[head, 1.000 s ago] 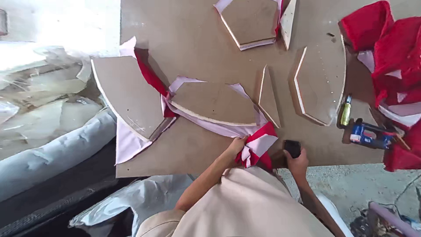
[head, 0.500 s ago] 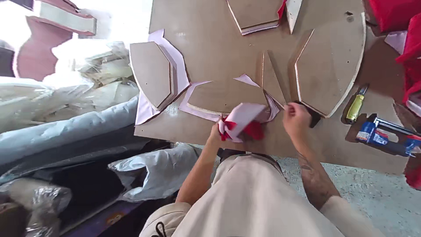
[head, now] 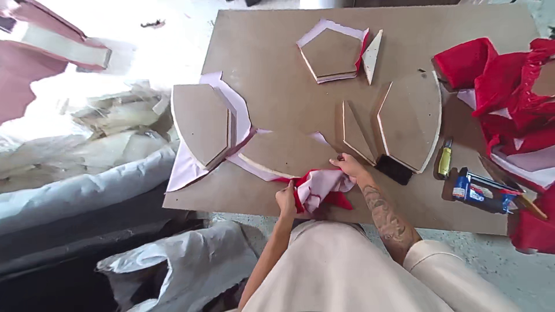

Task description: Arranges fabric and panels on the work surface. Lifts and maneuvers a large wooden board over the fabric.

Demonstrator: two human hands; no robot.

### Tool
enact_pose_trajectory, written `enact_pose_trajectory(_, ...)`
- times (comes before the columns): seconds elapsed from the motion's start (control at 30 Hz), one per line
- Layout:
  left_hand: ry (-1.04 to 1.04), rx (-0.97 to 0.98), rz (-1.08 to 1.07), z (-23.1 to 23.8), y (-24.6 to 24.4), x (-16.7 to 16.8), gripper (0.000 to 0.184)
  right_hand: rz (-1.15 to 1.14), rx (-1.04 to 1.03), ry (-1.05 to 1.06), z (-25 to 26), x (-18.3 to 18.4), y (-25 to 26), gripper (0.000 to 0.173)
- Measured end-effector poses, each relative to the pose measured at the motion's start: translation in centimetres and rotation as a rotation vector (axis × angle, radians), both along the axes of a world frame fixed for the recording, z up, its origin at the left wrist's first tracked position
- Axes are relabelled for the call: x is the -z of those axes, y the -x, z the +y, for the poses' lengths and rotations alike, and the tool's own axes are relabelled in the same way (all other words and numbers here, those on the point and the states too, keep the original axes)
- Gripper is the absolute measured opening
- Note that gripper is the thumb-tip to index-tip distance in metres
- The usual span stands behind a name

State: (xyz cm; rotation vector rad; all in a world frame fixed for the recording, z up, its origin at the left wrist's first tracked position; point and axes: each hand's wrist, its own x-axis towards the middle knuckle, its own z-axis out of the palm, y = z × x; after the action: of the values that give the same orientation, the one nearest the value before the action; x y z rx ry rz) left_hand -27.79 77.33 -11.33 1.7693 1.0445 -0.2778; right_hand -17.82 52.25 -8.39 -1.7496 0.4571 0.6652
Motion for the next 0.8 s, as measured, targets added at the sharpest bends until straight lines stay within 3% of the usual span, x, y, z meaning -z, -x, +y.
enact_pose_trajectory(0.1,0.146,-0.034,0.013,0.9,-1.4,0.9,0.044,0.031,0.079,-0.232,2.4,-2.0,0.5,0.063)
enact_pose_trajectory(0.2,0.307,-0.052,-0.124,1.3,-4.0,1.9,0.027,0.075,0.101,-0.463,4.0,-4.7,-1.2,0.048)
enact_pose_trajectory(0.27,0.341,-0.065,-0.179,2.5,-3.7,2.3,0.033,0.017,0.158,-0.482,4.1,-5.2,-1.5,0.043)
enact_pose_trajectory(0.37,0.294,-0.005,-0.248,6.4,-0.3,0.4,0.034,-0.099,0.236,-0.47,2.1,-4.9,-1.2,0.049)
enact_pose_trajectory(0.5,0.34,-0.17,-0.454,14.5,7.8,-2.1,0.029,-0.011,0.327,-0.502,-0.4,-0.6,1.0,0.054)
enact_pose_trajectory(0.57,0.46,-0.191,-0.67,17.8,11.2,-5.2,0.036,0.024,0.269,-0.421,-1.4,0.8,1.2,0.052)
enact_pose_trajectory(0.6,0.473,-0.242,-0.763,18.7,12.5,-7.5,0.036,0.035,0.157,-0.273,-1.9,1.0,1.0,0.052)
enact_pose_trajectory(0.7,0.284,-0.446,-0.916,19.2,14.6,-14.5,0.034,0.023,-0.365,0.431,-2.7,-1.4,-1.6,0.053)
enact_pose_trajectory(0.77,0.124,-0.296,-0.819,18.5,14.9,-17.3,0.045,-0.119,-0.404,0.4,-2.1,-4.7,-5.6,0.045)
enact_pose_trajectory(0.8,-0.005,-0.302,-0.766,16.5,13.7,-17.8,0.041,-0.215,-0.346,0.325,-2.0,-5.7,-8.5,0.043)
